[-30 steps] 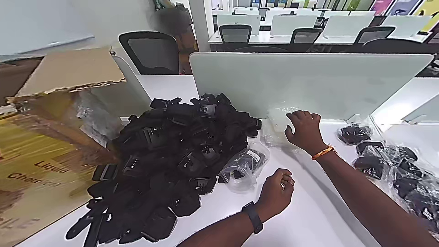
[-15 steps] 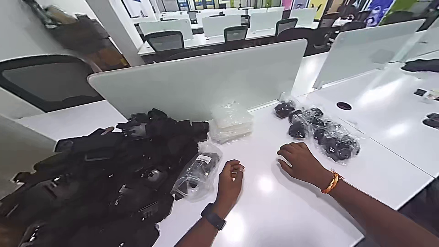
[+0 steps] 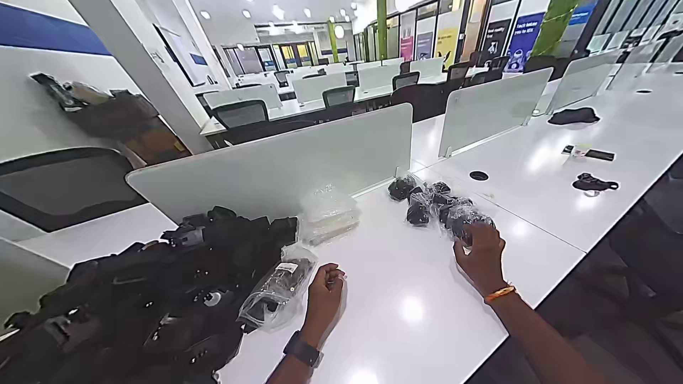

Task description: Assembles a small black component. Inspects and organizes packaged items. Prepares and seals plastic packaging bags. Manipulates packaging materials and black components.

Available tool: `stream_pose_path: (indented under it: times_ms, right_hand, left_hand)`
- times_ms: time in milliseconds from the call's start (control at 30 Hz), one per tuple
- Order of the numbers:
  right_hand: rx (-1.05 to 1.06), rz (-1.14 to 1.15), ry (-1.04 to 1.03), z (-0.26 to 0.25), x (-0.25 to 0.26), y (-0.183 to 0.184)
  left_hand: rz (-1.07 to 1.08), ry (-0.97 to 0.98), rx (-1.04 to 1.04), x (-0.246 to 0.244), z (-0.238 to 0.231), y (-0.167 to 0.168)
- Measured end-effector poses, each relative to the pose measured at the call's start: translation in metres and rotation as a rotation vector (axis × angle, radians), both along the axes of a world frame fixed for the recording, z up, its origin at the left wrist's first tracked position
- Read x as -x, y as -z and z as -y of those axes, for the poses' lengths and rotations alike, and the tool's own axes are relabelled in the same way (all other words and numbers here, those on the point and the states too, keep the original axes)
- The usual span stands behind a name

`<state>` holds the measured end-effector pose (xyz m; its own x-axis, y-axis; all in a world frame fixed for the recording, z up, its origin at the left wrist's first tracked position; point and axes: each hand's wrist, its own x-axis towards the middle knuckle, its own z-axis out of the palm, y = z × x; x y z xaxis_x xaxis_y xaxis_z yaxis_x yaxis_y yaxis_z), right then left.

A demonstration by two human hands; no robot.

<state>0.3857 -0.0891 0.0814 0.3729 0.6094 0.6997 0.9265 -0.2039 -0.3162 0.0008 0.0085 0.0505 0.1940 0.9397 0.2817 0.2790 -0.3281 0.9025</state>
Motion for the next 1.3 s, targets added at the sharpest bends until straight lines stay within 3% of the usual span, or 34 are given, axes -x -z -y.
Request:
stream_pose_path:
  times_ms: [100, 267, 433, 700, 900, 1000, 1067, 1233, 1300]
  right_hand:
    - [0.008, -0.128, 0.095, -0.002, -0.005, -0.007]
    - [0.195, -0.244, 0.108, 0.002, -0.009, -0.007]
    - [0.364, -0.200, 0.077, 0.004, -0.003, -0.002]
    - [0.429, -0.078, -0.074, 0.001, 0.003, -0.004]
    - [0.392, 0.105, -0.331, 0.002, 0.012, 0.003]
    - [0.086, 0.061, -0.436, 0.003, 0.018, 0.007]
    - [0.011, 0.009, -0.423, 0.001, 0.020, 0.007]
    - [0.543, -0.108, -0.485, -0.015, 0.041, -0.007]
    - [0.620, -0.116, -0.576, -0.027, 0.058, -0.011]
  left_hand:
    - [-0.015, -0.001, -0.013, 0.000, 0.001, 0.000]
    - [-0.063, 0.020, -0.030, 0.001, 0.002, -0.001]
    - [-0.119, 0.058, -0.051, 0.003, 0.002, 0.002]
    - [-0.080, 0.080, -0.039, 0.006, 0.003, 0.001]
    - [-0.075, 0.092, -0.057, 0.005, 0.004, 0.000]
    - [-0.097, 0.113, -0.073, 0.008, 0.005, 0.002]
    - [-0.110, 0.128, -0.070, 0.009, 0.006, 0.002]
    - [-0.082, 0.164, -0.079, 0.010, 0.002, 0.006]
    - [-0.070, 0.152, -0.055, 0.010, 0.003, 0.007]
